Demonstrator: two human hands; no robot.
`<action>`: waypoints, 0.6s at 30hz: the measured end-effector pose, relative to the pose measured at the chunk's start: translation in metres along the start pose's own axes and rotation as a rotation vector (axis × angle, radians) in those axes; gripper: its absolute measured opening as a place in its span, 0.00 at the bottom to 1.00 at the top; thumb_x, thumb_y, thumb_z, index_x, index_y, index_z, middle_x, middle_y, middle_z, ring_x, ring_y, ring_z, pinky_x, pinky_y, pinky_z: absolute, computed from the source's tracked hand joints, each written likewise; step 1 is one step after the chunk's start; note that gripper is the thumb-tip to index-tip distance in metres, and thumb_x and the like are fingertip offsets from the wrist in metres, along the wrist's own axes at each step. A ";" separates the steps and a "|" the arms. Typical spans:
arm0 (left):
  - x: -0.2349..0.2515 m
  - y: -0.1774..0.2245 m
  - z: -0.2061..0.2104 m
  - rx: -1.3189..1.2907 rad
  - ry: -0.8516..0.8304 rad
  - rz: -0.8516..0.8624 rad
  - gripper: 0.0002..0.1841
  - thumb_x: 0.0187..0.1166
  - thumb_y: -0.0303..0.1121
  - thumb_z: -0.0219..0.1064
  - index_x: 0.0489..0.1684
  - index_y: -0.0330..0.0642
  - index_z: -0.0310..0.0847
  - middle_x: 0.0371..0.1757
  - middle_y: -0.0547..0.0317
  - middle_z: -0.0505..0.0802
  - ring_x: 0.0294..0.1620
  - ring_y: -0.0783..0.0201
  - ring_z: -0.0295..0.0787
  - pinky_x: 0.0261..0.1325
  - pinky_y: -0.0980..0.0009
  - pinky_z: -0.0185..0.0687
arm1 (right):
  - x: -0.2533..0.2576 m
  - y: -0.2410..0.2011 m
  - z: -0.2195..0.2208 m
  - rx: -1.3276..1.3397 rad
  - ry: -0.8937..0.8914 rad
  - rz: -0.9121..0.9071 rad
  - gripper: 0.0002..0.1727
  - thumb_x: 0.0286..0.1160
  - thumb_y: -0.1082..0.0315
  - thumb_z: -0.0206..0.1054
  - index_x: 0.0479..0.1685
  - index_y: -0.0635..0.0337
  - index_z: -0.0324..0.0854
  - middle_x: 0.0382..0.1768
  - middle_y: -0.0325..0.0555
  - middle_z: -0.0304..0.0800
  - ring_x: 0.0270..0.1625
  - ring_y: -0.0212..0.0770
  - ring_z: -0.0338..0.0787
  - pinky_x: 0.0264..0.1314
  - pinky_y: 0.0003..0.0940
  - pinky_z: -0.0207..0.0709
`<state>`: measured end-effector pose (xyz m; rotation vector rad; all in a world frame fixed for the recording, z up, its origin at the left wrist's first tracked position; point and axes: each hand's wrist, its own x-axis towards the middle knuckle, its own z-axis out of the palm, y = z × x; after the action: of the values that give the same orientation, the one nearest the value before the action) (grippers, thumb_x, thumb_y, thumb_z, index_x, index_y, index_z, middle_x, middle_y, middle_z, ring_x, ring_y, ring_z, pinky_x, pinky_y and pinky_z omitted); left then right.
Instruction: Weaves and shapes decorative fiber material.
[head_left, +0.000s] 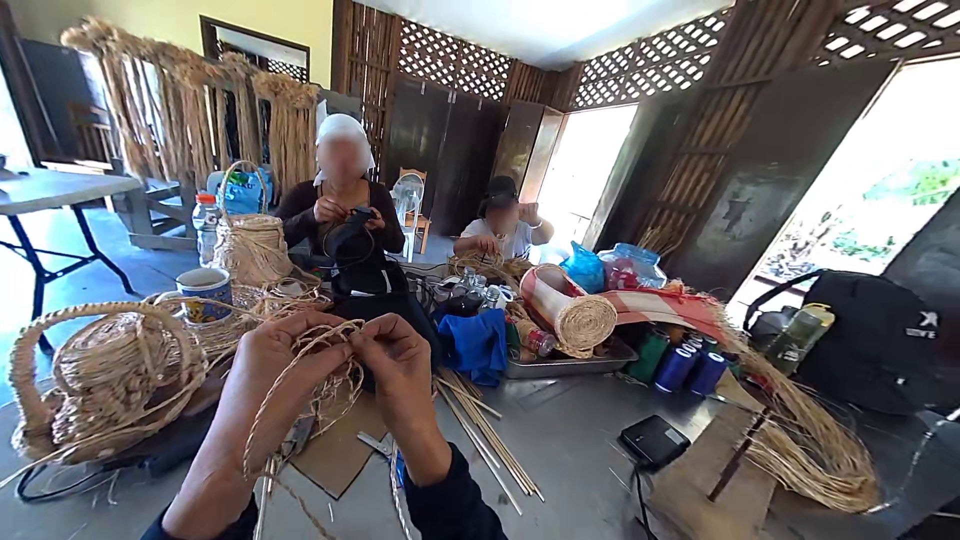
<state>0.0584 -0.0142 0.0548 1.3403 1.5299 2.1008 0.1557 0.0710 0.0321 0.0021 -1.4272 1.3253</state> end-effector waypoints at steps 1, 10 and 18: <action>0.000 0.000 0.001 -0.013 0.001 0.003 0.11 0.58 0.20 0.73 0.37 0.43 0.89 0.30 0.69 0.93 0.27 0.76 0.90 0.31 0.80 0.88 | 0.000 0.000 0.000 -0.009 0.002 -0.017 0.02 0.71 0.81 0.66 0.35 0.67 0.83 0.31 0.38 0.86 0.36 0.23 0.84 0.45 0.19 0.81; -0.003 0.001 -0.001 0.179 0.030 0.058 0.07 0.59 0.25 0.75 0.32 0.47 0.89 0.28 0.71 0.93 0.27 0.80 0.89 0.31 0.81 0.87 | -0.001 0.003 0.000 -0.036 0.021 0.009 0.02 0.71 0.81 0.68 0.34 0.67 0.83 0.30 0.39 0.87 0.36 0.24 0.85 0.45 0.19 0.80; -0.001 -0.003 -0.009 0.222 0.004 0.104 0.07 0.58 0.31 0.76 0.32 0.50 0.90 0.27 0.75 0.93 0.26 0.83 0.89 0.29 0.83 0.86 | 0.001 -0.004 -0.006 -0.003 -0.075 0.075 0.03 0.73 0.82 0.67 0.36 0.68 0.84 0.31 0.38 0.88 0.37 0.23 0.86 0.47 0.20 0.82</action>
<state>0.0508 -0.0196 0.0510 1.5208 1.7743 2.0420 0.1617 0.0742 0.0337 -0.0038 -1.5053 1.3969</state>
